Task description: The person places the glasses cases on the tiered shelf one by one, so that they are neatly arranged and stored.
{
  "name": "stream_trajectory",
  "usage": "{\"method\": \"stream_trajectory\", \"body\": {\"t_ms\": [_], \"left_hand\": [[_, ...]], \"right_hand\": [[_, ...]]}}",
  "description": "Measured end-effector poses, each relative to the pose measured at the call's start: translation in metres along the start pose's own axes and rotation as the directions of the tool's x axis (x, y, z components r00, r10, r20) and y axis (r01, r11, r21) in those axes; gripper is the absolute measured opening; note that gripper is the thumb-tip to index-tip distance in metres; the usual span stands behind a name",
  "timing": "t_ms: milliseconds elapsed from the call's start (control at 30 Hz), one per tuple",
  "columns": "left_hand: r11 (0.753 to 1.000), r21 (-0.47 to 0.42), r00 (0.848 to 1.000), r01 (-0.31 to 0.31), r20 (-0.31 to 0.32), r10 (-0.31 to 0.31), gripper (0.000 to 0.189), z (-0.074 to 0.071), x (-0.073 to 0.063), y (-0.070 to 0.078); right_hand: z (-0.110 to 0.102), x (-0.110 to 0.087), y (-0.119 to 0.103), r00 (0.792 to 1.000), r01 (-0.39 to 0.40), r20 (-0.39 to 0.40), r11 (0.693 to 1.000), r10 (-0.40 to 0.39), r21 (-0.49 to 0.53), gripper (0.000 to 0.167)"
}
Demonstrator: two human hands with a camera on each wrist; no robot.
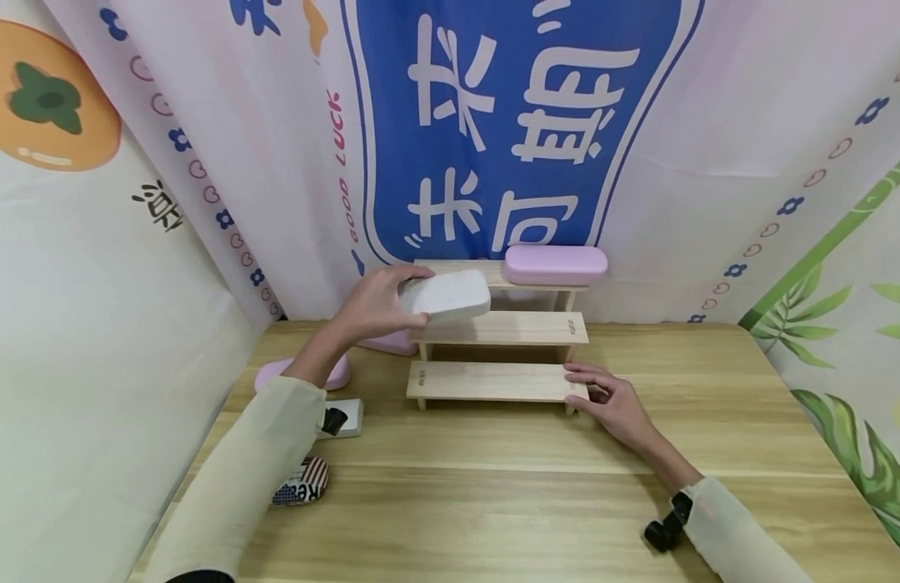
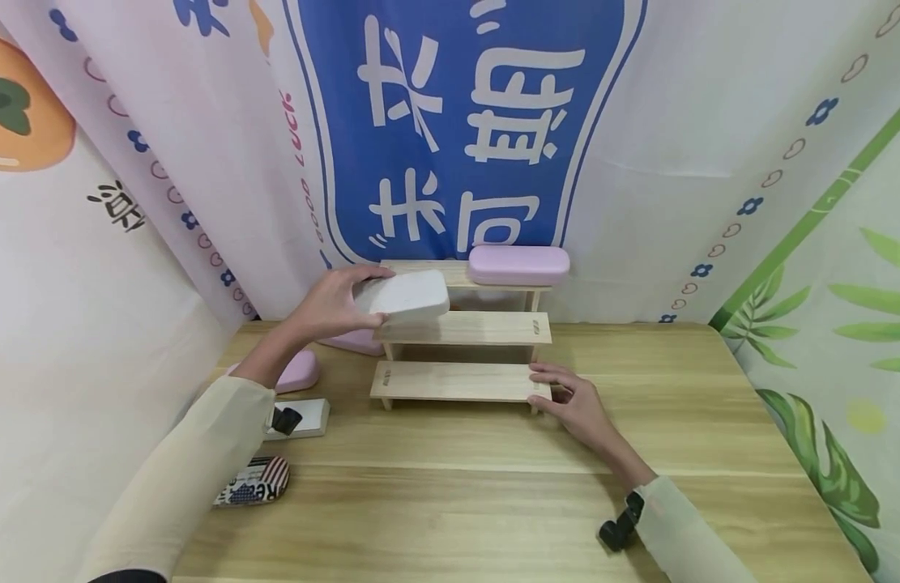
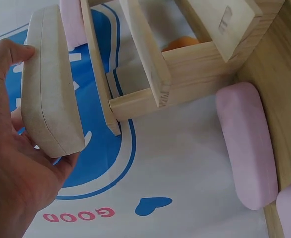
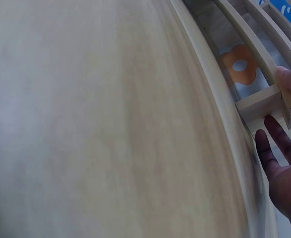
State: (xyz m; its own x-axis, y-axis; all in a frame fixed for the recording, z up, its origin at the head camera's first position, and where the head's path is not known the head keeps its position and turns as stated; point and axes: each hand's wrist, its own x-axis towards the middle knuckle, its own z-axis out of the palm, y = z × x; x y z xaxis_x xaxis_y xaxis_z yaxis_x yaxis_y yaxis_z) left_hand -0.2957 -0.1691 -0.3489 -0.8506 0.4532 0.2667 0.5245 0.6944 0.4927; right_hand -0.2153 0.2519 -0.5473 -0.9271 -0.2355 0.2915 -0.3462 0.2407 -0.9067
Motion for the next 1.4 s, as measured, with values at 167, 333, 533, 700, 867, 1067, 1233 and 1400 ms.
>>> {"method": "stream_trajectory", "body": {"t_ms": [167, 333, 533, 700, 867, 1067, 1233, 1400], "left_hand": [[1.000, -0.002, 1.000, 0.012, 0.000, -0.012, 0.071, 0.002, 0.011, -0.001], [1.000, -0.003, 1.000, 0.015, 0.006, -0.015, 0.072, 0.005, 0.021, -0.002], [1.000, -0.004, 1.000, 0.027, 0.013, -0.027, 0.069, 0.007, 0.032, -0.003], [0.998, -0.007, 0.998, 0.064, 0.030, -0.064, 0.068, 0.008, 0.038, -0.005], [0.996, 0.005, 0.995, 0.086, 0.042, -0.087, 0.069, 0.012, 0.043, -0.009], [0.995, -0.011, 0.995, 0.096, 0.037, -0.095, 0.068, 0.013, 0.050, -0.014], [0.995, -0.022, 0.994, 0.099, 0.052, -0.097, 0.068, 0.013, 0.054, -0.017], [0.996, -0.027, 0.994, 0.088, 0.074, -0.086, 0.068, 0.012, 0.059, -0.019]], "right_hand": [[0.000, -0.002, 0.002, 1.000, -0.012, 0.000, 1.000, 0.012, -0.004, 0.035], [0.001, -0.004, 0.001, 1.000, -0.009, 0.003, 1.000, 0.009, 0.008, 0.035], [0.000, -0.004, 0.001, 1.000, 0.013, -0.003, 1.000, -0.012, 0.013, 0.035], [-0.001, -0.003, 0.002, 1.000, 0.009, 0.004, 1.000, -0.009, 0.013, 0.035], [0.000, -0.004, 0.002, 1.000, 0.007, 0.007, 1.000, -0.007, 0.015, 0.035], [0.000, -0.004, 0.001, 1.000, 0.004, 0.006, 1.000, -0.004, 0.007, 0.035], [0.000, -0.002, 0.000, 1.000, 0.008, 0.005, 1.000, -0.008, -0.003, 0.036], [0.000, -0.002, -0.001, 1.000, 0.008, 0.007, 1.000, -0.008, 0.002, 0.035]]}}
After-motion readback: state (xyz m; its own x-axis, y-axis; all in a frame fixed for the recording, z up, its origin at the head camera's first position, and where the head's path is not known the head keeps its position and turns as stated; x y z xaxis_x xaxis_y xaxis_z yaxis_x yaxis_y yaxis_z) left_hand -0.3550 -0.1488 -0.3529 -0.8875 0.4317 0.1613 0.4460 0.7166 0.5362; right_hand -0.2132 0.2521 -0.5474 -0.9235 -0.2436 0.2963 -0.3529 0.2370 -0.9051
